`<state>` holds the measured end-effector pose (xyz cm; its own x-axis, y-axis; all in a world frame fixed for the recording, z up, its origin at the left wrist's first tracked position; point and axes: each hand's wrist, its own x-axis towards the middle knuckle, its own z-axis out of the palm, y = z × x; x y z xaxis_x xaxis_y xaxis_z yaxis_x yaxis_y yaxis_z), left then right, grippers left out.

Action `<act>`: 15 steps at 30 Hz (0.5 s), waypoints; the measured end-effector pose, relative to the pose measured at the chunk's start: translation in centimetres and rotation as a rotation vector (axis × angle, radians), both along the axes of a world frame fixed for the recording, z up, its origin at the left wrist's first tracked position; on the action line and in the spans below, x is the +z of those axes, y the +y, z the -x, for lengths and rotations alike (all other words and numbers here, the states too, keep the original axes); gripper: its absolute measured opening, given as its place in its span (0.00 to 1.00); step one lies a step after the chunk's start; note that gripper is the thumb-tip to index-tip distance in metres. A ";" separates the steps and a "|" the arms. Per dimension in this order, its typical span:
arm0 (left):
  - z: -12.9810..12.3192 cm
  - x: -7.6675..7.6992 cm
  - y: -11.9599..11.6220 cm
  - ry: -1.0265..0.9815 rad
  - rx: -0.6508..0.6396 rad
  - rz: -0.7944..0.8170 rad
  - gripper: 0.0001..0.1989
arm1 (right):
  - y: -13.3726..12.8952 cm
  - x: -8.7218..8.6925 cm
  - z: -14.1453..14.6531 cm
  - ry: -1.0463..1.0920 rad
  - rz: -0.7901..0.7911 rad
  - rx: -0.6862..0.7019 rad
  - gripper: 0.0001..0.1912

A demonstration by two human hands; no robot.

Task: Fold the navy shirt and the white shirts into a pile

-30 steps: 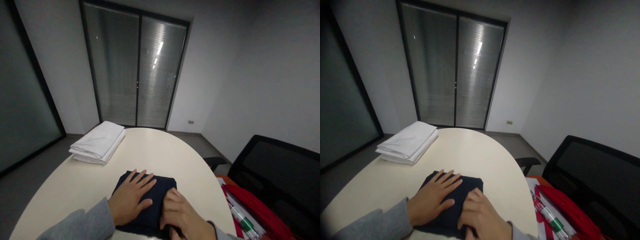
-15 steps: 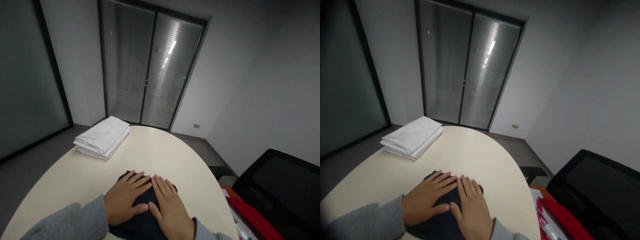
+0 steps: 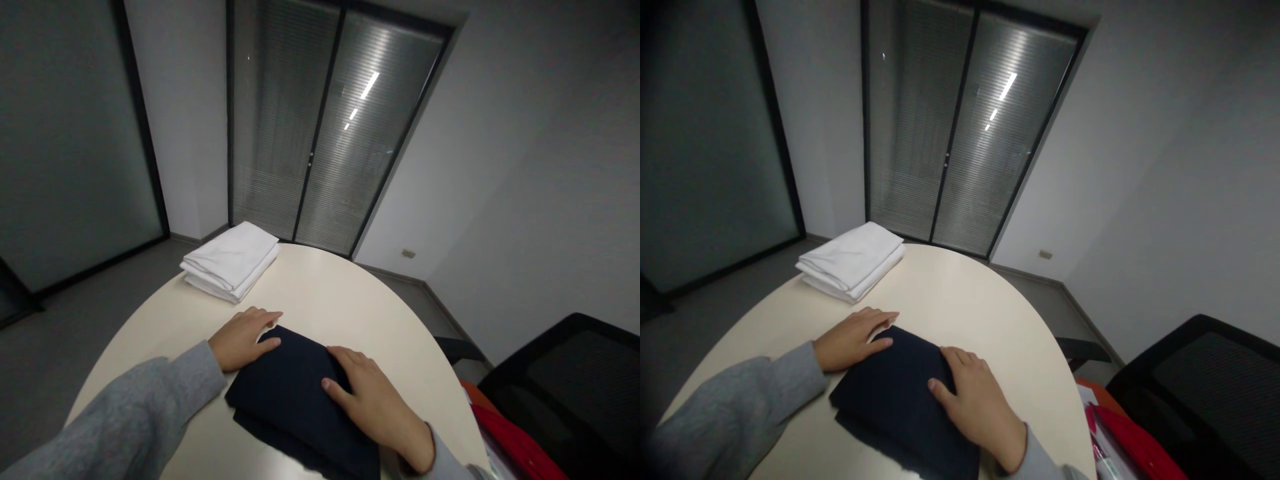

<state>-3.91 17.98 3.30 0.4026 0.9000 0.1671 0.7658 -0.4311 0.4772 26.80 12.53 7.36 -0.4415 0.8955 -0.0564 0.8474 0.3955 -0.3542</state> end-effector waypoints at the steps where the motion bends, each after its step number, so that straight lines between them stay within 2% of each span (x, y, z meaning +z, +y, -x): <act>1: 0.0 0.0 0.1 -0.036 -0.004 0.028 0.27 | 1.0 0.9 0.1 0.006 0.039 0.006 0.32; 3: -0.1 -0.2 0.2 -0.144 -0.027 0.088 0.27 | 3.3 2.2 0.5 0.004 0.146 0.035 0.32; 5: -0.4 -0.2 0.2 -0.258 -0.057 0.128 0.26 | 5.4 2.8 1.0 -0.007 0.271 0.073 0.33; 7: -0.7 0.0 0.2 -0.336 -0.080 0.131 0.24 | 6.8 2.5 1.4 0.004 0.405 0.114 0.32; 10: -1.0 0.7 -0.2 -0.384 -0.085 0.066 0.22 | 7.6 1.2 1.1 0.090 0.550 0.150 0.26; 12: -1.1 1.2 -0.4 -0.385 -0.061 -0.015 0.21 | 7.9 0.4 -0.3 0.146 0.555 0.148 0.23; 15: -1.0 1.8 -0.7 -0.381 0.002 -0.116 0.20 | 9.3 -0.4 -4.3 0.165 0.376 0.025 0.21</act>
<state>-2.95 17.23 5.13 0.2908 0.8671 0.4044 0.5440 -0.4976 0.6756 31.06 21.85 6.99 -0.4933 0.8149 -0.3043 0.7589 0.2322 -0.6084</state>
